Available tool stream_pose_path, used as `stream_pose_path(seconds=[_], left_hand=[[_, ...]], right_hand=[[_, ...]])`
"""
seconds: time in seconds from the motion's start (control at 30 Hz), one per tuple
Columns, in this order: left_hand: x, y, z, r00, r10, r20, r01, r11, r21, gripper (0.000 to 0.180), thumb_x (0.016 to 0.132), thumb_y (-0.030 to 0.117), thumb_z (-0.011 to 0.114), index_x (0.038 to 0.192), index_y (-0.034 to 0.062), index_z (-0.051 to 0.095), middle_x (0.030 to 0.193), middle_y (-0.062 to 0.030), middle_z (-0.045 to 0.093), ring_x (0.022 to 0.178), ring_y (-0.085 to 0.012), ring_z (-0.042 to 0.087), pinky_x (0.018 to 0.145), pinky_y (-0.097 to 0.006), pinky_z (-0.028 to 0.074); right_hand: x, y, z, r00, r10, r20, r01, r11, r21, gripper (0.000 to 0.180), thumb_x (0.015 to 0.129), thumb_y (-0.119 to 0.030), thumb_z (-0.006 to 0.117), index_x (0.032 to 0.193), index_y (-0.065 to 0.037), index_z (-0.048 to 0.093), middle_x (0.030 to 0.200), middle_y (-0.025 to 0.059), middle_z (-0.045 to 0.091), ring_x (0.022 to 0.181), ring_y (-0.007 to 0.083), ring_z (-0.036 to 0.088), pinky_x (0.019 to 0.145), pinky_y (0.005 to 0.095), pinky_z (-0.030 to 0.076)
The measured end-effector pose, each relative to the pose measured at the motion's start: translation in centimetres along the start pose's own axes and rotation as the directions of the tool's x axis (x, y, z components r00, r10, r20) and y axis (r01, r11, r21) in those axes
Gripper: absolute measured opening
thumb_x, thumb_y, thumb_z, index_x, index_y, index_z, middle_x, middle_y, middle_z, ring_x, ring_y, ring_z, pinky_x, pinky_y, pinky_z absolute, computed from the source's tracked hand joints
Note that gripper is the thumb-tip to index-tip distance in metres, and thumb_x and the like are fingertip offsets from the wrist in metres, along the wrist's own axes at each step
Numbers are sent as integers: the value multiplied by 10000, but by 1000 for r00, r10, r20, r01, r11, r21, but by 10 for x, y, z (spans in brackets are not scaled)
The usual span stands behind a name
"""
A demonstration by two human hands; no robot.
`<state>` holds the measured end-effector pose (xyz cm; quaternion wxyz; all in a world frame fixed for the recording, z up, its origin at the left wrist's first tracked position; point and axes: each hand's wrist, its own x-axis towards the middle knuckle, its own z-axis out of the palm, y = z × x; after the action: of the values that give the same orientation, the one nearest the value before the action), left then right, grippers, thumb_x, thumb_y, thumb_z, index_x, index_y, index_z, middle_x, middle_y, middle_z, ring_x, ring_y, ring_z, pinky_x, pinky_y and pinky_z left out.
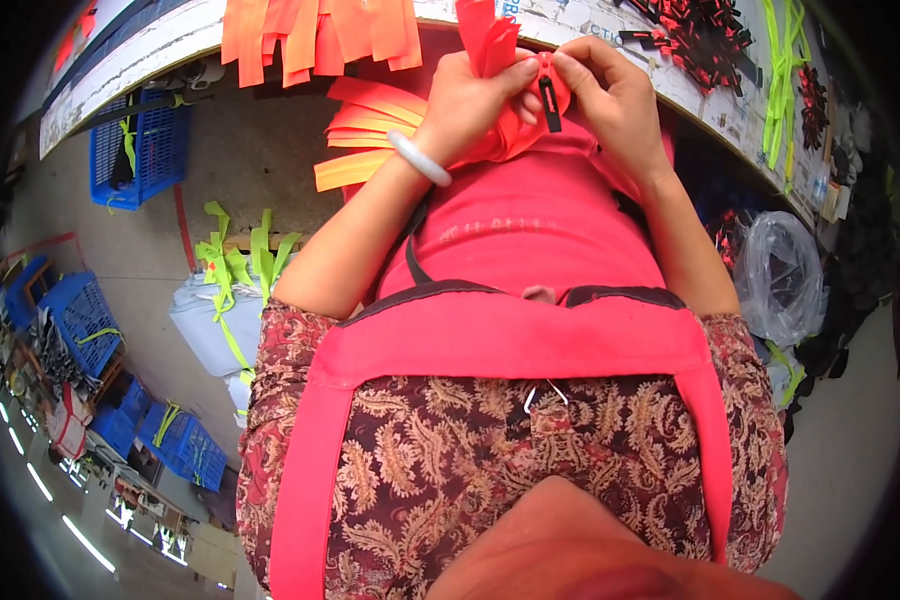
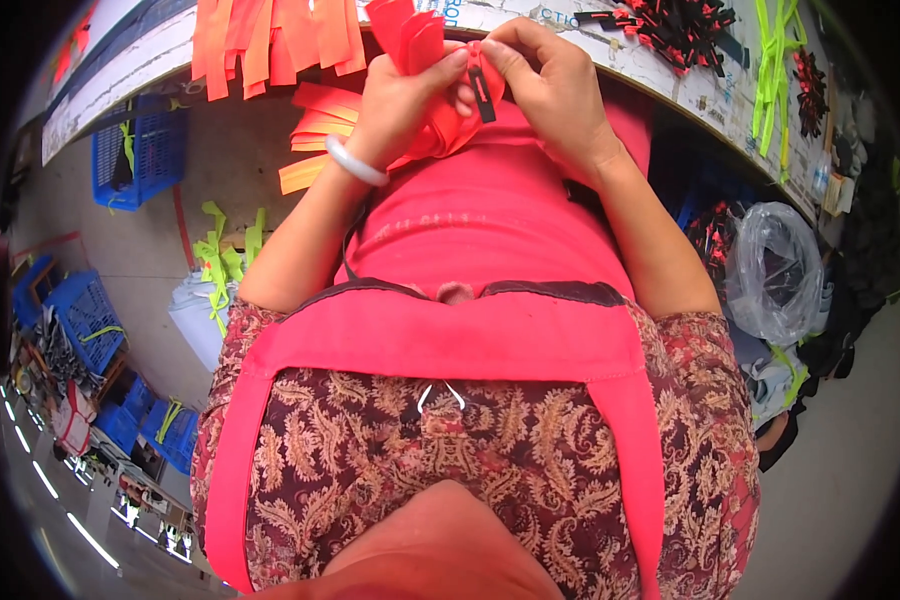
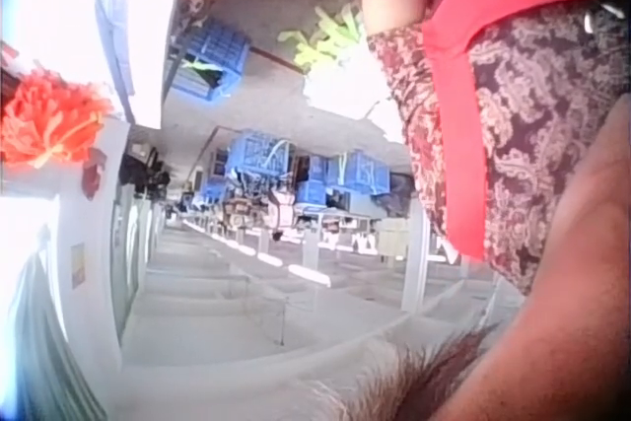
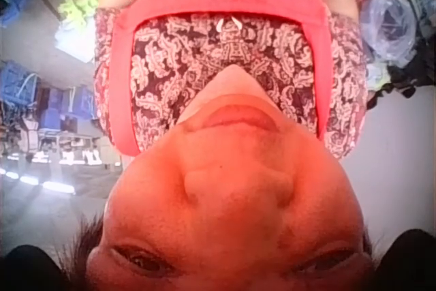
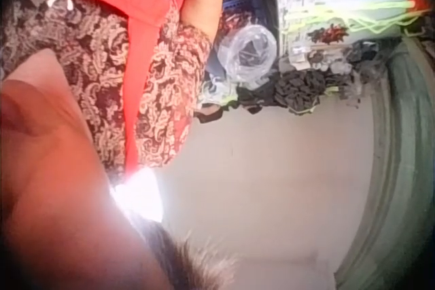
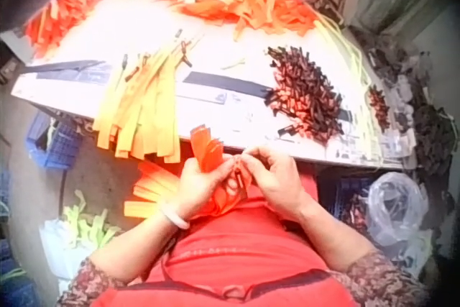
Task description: Assembling small black plastic fasteners onto orange fabric strips at a manufacturing workbench.
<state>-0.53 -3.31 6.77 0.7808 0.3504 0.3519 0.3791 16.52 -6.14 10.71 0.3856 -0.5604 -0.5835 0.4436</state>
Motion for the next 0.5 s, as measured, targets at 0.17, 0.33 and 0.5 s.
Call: stream_pose_path(seconds=[0.17, 0.33, 0.5], left_hand=[[41, -38, -7, 948, -284, 142, 317, 841, -438, 192, 952, 83, 498, 1071, -58, 549, 921, -117, 628, 813, -184, 640, 702, -291, 545], [45, -45, -3, 930, -348, 120, 358, 784, -507, 180, 960, 56, 444, 1082, -57, 512, 990, -127, 604, 845, -191, 628, 747, -301, 549], [49, -52, -6, 922, -361, 140, 373, 728, -575, 169, 942, 26, 447, 1072, -67, 504, 960, -134, 589, 812, -193, 609, 733, -287, 543]], right_hand=[[29, 32, -3, 993, 106, -48, -114, 968, -224, 159, 942, -131, 545, 929, 18, 600, 705, 8, 609, 630, 46, 541, 565, 196, 423], [29, 37, 2, 988, 135, -70, -147, 967, -208, 168, 923, -125, 549, 908, 37, 592, 675, 47, 628, 595, 71, 578, 544, 227, 454], [32, 39, 7, 993, 37, -115, -72, 944, -321, 155, 920, -120, 555, 882, 24, 597, 666, 69, 635, 577, 86, 607, 535, 243, 469]])
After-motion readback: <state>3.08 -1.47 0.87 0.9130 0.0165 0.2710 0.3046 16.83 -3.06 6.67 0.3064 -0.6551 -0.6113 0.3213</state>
